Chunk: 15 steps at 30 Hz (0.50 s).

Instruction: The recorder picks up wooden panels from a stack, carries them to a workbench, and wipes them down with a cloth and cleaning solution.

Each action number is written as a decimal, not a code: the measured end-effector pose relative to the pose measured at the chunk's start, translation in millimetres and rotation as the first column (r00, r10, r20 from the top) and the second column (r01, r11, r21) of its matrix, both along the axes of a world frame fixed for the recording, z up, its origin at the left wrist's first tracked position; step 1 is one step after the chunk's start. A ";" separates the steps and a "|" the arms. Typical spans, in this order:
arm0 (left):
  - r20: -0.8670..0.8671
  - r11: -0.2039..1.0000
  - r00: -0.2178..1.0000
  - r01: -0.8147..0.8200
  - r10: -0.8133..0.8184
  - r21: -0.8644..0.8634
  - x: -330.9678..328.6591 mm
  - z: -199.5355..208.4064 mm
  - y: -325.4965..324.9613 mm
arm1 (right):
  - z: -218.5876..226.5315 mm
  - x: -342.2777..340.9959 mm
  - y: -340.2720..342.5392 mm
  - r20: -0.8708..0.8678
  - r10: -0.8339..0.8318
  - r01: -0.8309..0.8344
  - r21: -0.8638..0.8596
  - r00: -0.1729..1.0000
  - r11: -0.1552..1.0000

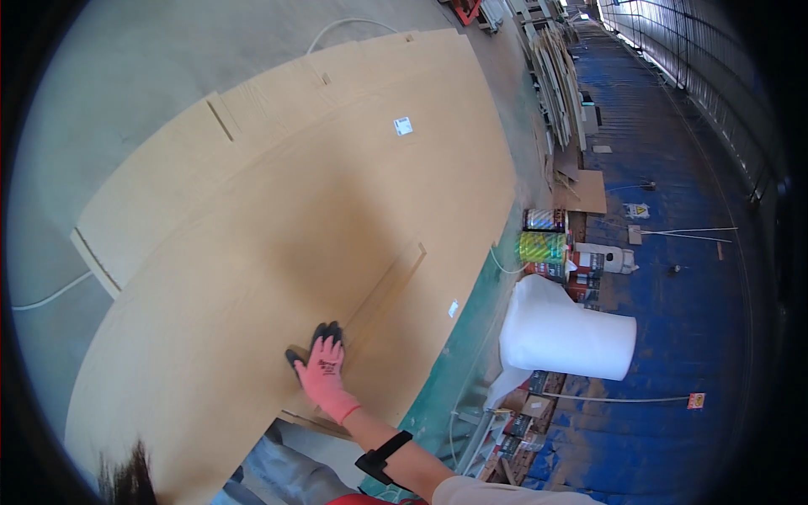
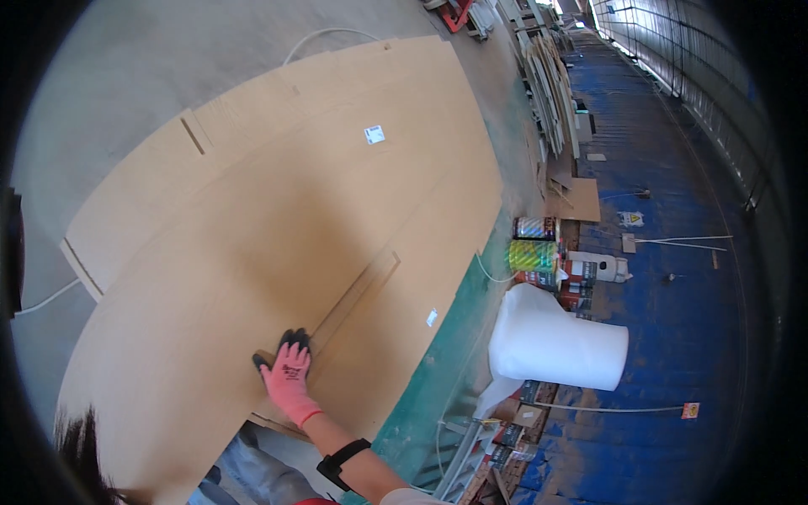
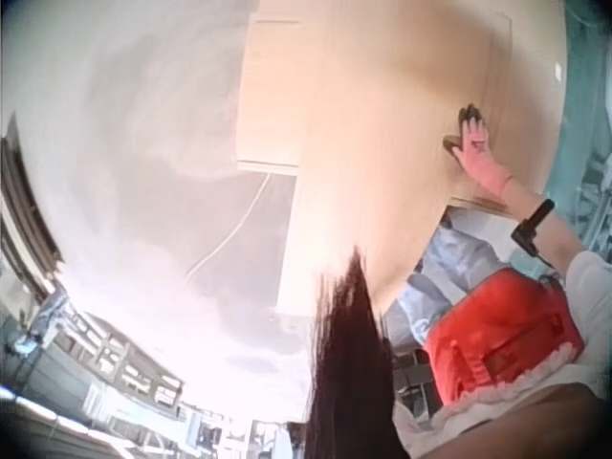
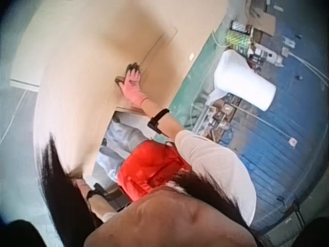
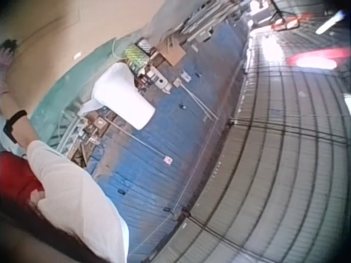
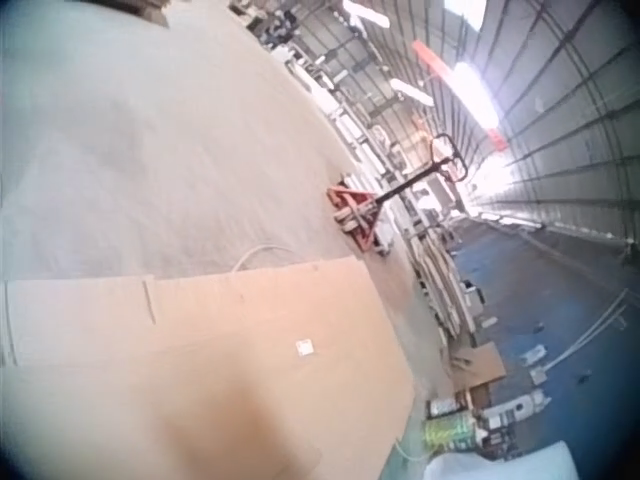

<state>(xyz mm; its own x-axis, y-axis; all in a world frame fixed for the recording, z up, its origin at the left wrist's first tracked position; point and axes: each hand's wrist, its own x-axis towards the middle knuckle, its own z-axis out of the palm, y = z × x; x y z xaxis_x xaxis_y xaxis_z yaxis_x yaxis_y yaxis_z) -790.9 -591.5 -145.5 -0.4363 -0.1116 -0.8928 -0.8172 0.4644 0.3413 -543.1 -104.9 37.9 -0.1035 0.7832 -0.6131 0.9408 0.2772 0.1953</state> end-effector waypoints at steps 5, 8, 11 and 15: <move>0.120 0.975 0.980 -0.173 0.157 0.140 -14.0 1.4 2.7 | -18.2 7.8 50.1 -0.058 -0.110 0.117 0.143 0.992 0.983; 0.231 0.939 0.948 -0.269 0.219 0.216 -0.5 7.8 14.6 | -15.4 8.3 87.4 -0.164 -0.254 0.281 0.168 0.953 0.945; 0.355 0.892 0.901 -0.356 0.249 0.278 16.1 13.0 41.1 | -4.7 -3.0 112.9 -0.229 -0.304 0.332 0.092 0.925 0.939; 0.437 0.875 0.877 -0.361 0.200 0.323 37.7 69.3 100.8 | -12.2 -5.9 83.1 -0.333 -0.415 0.464 0.079 0.847 0.882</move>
